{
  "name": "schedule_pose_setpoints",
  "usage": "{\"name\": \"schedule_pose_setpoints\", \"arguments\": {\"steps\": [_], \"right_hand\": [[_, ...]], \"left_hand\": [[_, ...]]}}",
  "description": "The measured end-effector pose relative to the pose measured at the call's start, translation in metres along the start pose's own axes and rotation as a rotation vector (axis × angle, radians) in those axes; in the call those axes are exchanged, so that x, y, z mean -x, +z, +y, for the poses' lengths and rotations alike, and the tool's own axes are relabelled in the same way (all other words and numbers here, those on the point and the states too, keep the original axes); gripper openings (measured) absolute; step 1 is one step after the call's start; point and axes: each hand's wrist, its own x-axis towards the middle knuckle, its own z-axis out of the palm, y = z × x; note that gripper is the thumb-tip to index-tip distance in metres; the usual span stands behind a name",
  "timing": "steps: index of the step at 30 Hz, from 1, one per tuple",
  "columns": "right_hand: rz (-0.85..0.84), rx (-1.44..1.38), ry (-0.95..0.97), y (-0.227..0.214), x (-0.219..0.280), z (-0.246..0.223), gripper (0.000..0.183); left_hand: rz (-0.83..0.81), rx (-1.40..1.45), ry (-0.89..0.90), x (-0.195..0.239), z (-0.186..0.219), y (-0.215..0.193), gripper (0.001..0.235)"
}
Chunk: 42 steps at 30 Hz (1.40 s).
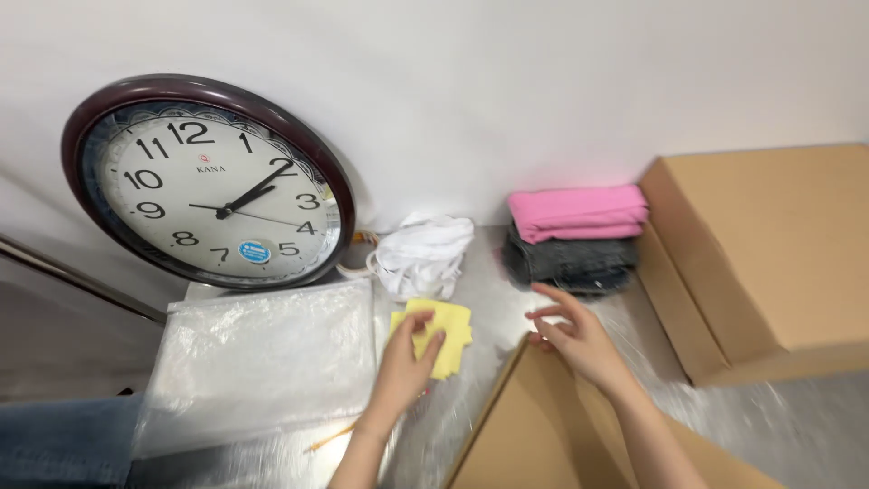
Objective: The person picks up a cardboard box tied with a white ribbon and places it on a metal table. They untie the ribbon, open the box, and remove a plastic-wrapped item. The person then removes the item from the plastic bag, places it on the table, and folds the plastic bag.
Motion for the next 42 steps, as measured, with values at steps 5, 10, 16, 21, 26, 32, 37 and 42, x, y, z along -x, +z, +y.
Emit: {"name": "schedule_pose_setpoints", "arguments": {"steps": [5, 10, 16, 21, 26, 32, 37, 42], "right_hand": [[0.106, -0.029, -0.060, -0.031, 0.104, 0.086, 0.035], [0.283, 0.033, -0.026, -0.071, 0.197, 0.142, 0.024], [0.620, 0.163, -0.158, -0.122, 0.263, 0.205, 0.021], [0.725, 0.211, -0.196, -0.144, 0.287, 0.224, 0.022], [0.679, 0.270, 0.013, -0.160, 0.287, 0.224, 0.042], [0.363, 0.134, 0.257, -0.148, 0.295, 0.217, 0.057], [0.372, 0.045, 0.230, -0.135, 0.308, 0.227, 0.052], [0.421, -0.183, 0.282, -0.132, 0.333, 0.233, 0.058]], "left_hand": [[-0.158, 0.085, -0.329, 0.123, -0.023, 0.019, 0.048], [-0.176, 0.036, -0.399, 0.191, -0.031, 0.011, 0.051], [-0.093, -0.184, -0.181, 0.216, -0.045, 0.004, 0.046], [0.002, -0.136, -0.217, 0.240, -0.049, -0.006, 0.048], [0.068, -0.027, -0.331, 0.278, -0.043, -0.018, 0.054], [0.112, 0.310, -0.604, 0.343, -0.005, -0.023, 0.072], [0.263, 0.422, -0.732, 0.396, 0.025, -0.010, 0.069], [0.202, 0.363, -0.769, 0.438, 0.037, -0.007, 0.080]]}}
